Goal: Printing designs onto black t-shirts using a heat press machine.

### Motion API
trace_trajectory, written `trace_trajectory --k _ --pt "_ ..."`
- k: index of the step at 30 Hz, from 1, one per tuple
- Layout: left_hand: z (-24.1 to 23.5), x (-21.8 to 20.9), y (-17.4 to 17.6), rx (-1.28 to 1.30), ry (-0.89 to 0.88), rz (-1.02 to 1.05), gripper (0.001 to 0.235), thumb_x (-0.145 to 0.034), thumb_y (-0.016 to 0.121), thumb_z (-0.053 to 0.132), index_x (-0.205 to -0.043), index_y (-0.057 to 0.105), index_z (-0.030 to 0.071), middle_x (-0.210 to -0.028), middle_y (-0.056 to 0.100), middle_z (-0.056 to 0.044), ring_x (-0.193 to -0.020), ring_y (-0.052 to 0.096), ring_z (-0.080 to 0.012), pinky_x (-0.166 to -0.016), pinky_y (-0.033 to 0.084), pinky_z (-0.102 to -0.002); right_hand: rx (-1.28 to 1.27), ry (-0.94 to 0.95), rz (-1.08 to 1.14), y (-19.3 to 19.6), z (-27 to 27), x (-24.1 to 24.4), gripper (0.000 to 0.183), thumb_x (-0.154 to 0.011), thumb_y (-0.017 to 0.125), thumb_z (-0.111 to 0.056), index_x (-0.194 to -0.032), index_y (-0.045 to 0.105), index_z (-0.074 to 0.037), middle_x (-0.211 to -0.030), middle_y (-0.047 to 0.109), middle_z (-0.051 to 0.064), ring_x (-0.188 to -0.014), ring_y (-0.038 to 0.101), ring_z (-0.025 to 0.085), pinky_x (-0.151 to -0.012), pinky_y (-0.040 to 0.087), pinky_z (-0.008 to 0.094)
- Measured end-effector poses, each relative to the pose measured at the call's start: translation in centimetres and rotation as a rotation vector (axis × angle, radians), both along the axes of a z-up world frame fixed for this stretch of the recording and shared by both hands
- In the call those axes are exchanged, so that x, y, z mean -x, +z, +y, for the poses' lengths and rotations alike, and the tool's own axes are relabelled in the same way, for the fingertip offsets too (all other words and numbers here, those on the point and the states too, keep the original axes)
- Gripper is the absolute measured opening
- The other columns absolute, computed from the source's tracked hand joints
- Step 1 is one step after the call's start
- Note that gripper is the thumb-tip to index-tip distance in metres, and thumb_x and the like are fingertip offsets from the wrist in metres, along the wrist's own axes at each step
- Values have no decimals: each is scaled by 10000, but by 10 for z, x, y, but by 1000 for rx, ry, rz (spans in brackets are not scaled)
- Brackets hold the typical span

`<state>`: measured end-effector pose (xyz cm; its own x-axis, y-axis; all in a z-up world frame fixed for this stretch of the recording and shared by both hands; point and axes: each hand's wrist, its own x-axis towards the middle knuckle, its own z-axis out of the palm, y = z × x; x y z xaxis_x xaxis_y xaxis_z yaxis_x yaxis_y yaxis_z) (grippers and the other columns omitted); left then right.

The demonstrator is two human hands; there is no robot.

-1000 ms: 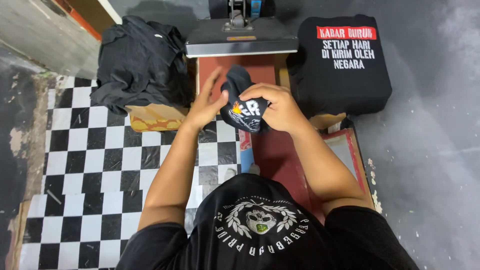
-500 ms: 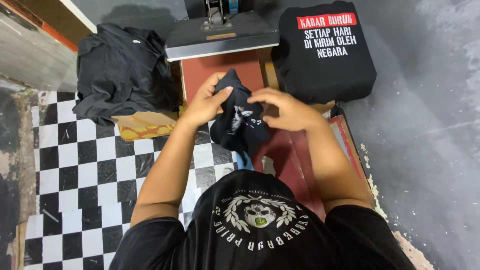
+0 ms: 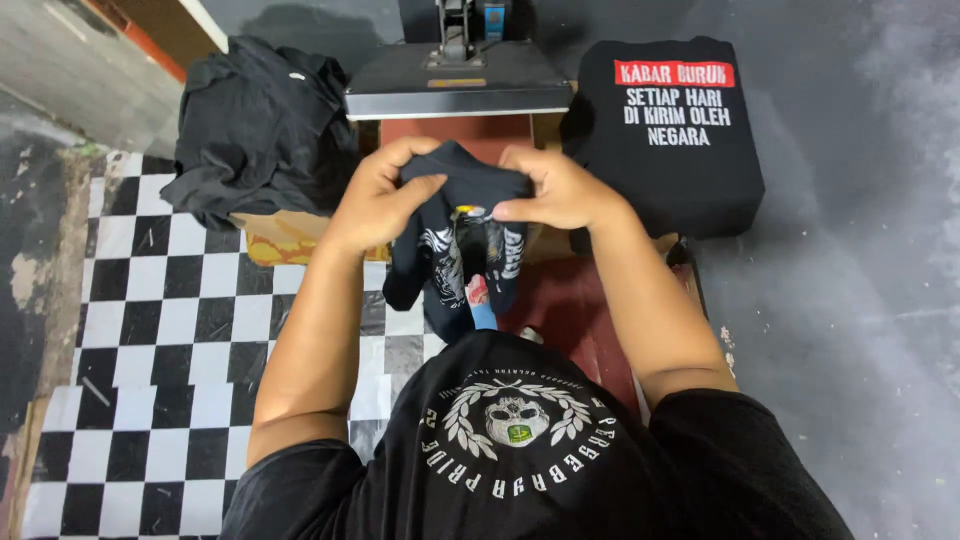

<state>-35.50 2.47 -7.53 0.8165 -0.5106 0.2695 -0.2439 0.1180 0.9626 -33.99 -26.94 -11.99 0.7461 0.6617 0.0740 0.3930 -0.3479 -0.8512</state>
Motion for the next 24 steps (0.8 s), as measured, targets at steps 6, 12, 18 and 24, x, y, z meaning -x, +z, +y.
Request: trace_trajectory --k 6,12,18,24 --pt "3 7 14 -33 131 -52 229 -1010 638 -22 -1238 625 2 -1102 660 12 -1003 616 -60 -887 517 -231 -286 111 314 24 6 -10 454 -864 860 -186 -1130 533 -18 -1079 629 42 -1016 614 105 -903 523 283" --pt "2 3 17 -139 267 -303 194 -986 693 -14 -1175 650 3 -1066 623 -18 -982 612 -102 -868 502 -263 33 87 302 35 12 -9 461 -843 815 -136 -1261 642 -42 -1138 728 34 -1029 646 109 -945 524 280" --pt "13 -15 -5 -354 451 -398 188 -933 786 40 -1044 637 8 -968 638 -42 -926 618 -121 -835 502 -275 -299 -135 41 21 -13 -25 354 -915 834 -43 -1129 560 28 -1061 604 38 -1018 577 118 -917 518 307" --pt "4 -24 -12 -163 459 -223 181 -994 731 83 -1102 598 25 -953 645 -5 -921 605 -95 -846 508 -259 29 -306 87 40 -2 -14 202 -912 792 -107 -1010 628 -43 -941 697 8 -884 625 85 -812 513 274"
